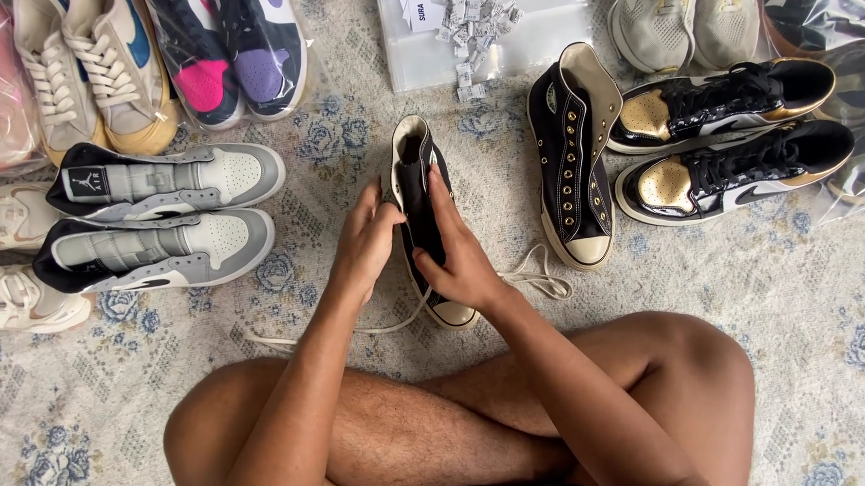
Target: The person sits on a rug surrounded by various sneakers and laces a black high-top sneaker with white laces. They thread the laces through the eyelets, pull them tight, and adjust the tongue of the shoe.
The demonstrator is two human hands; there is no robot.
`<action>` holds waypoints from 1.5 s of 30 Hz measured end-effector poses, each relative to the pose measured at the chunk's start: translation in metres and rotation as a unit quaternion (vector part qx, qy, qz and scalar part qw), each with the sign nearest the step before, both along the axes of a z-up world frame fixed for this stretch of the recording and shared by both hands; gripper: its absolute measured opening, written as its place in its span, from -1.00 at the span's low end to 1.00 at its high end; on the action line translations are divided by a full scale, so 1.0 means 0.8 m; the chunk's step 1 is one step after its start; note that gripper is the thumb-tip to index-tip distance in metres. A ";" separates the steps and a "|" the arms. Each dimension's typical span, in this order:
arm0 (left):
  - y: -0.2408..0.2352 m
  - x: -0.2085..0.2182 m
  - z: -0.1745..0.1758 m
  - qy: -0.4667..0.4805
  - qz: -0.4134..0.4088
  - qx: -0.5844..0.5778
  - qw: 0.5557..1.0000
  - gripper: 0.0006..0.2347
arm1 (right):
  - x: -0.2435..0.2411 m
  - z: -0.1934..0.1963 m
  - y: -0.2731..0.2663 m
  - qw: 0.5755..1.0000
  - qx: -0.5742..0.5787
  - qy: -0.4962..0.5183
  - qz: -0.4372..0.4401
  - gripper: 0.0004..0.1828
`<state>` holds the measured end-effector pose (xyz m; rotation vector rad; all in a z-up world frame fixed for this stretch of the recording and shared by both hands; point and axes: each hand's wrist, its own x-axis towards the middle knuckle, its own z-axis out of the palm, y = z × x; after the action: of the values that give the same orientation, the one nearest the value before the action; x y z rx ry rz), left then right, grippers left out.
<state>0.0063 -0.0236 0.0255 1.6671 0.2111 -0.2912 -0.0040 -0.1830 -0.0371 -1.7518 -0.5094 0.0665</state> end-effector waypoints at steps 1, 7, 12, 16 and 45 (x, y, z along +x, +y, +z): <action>-0.004 -0.003 0.001 -0.002 -0.001 0.000 1.000 -0.37 | -0.002 0.005 0.003 1.000 0.000 -0.002 -0.001 0.07; -0.011 -0.007 -0.042 -0.034 -0.042 0.288 0.956 -0.65 | -0.023 0.015 0.011 0.990 -0.087 0.102 -0.054 0.15; -0.011 -0.005 -0.034 -0.027 -0.033 0.299 0.953 -0.66 | -0.036 0.014 0.003 0.974 -0.160 0.137 -0.089 0.10; -0.018 -0.002 -0.027 -0.034 -0.047 0.302 0.951 -0.74 | -0.037 0.006 0.003 0.972 -0.185 0.097 -0.107 0.05; 0.016 -0.016 -0.120 0.014 -0.031 0.323 0.946 -0.76 | -0.062 -0.056 -0.008 0.929 -0.240 -0.106 -0.261 -0.64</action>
<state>-0.0067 -0.0112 -0.0707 2.3238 0.2972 -0.3130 -0.0539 -0.1891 -0.0816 -2.3409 -0.1663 -0.4111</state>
